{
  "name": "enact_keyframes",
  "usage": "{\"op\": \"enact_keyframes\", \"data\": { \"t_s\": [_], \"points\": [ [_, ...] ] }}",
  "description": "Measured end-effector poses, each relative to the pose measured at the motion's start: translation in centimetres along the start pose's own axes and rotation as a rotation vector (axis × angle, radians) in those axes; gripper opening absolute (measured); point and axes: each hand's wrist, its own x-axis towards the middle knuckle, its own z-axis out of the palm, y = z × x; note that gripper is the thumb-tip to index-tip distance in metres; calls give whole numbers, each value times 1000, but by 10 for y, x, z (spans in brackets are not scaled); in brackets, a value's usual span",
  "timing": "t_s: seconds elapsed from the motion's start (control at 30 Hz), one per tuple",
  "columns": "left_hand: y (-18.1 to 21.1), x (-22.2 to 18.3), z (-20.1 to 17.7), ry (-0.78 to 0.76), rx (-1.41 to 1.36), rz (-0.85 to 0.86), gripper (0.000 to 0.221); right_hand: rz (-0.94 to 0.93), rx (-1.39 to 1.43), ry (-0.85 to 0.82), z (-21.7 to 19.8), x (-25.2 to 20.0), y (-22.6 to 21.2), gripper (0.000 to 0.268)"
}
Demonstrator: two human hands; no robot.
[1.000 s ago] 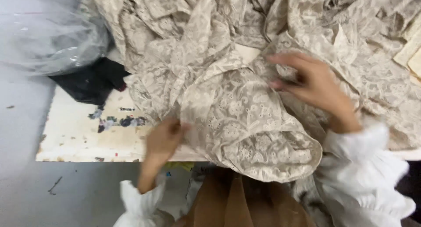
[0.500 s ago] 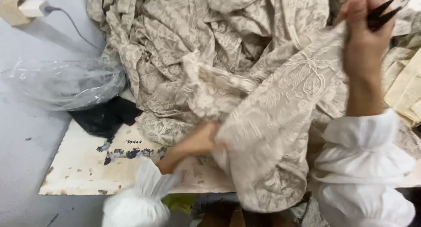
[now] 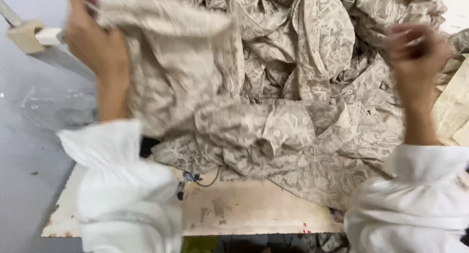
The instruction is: Trimming loose threads from a lace garment using small thread snips at a quality control station.
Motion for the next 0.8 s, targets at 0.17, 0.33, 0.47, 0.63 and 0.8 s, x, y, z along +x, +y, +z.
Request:
{"op": "enact_keyframes", "data": {
  "t_s": [0.17, 0.33, 0.47, 0.63, 0.8],
  "points": [
    [30, -5, -27, 7, -367, -147, 19, 435, 237, -246, 115, -23, -32, 41],
    [20, 3, -77, -116, -508, -277, 14, 636, 623, -181, 252, -70, 17, 82],
    [-28, -11, -72, -357, -701, -618, 40, 730, 828, -245, 238, -66, -36, 26],
    [-62, -22, -18, -354, -1332, -1385, 50, 725, 827, -376, 153, -52, -15, 13],
    [-55, -13, 38, 293, -2662, -623, 55, -273, -449, -116, 56, -10, 93, 21]
  ]
}}
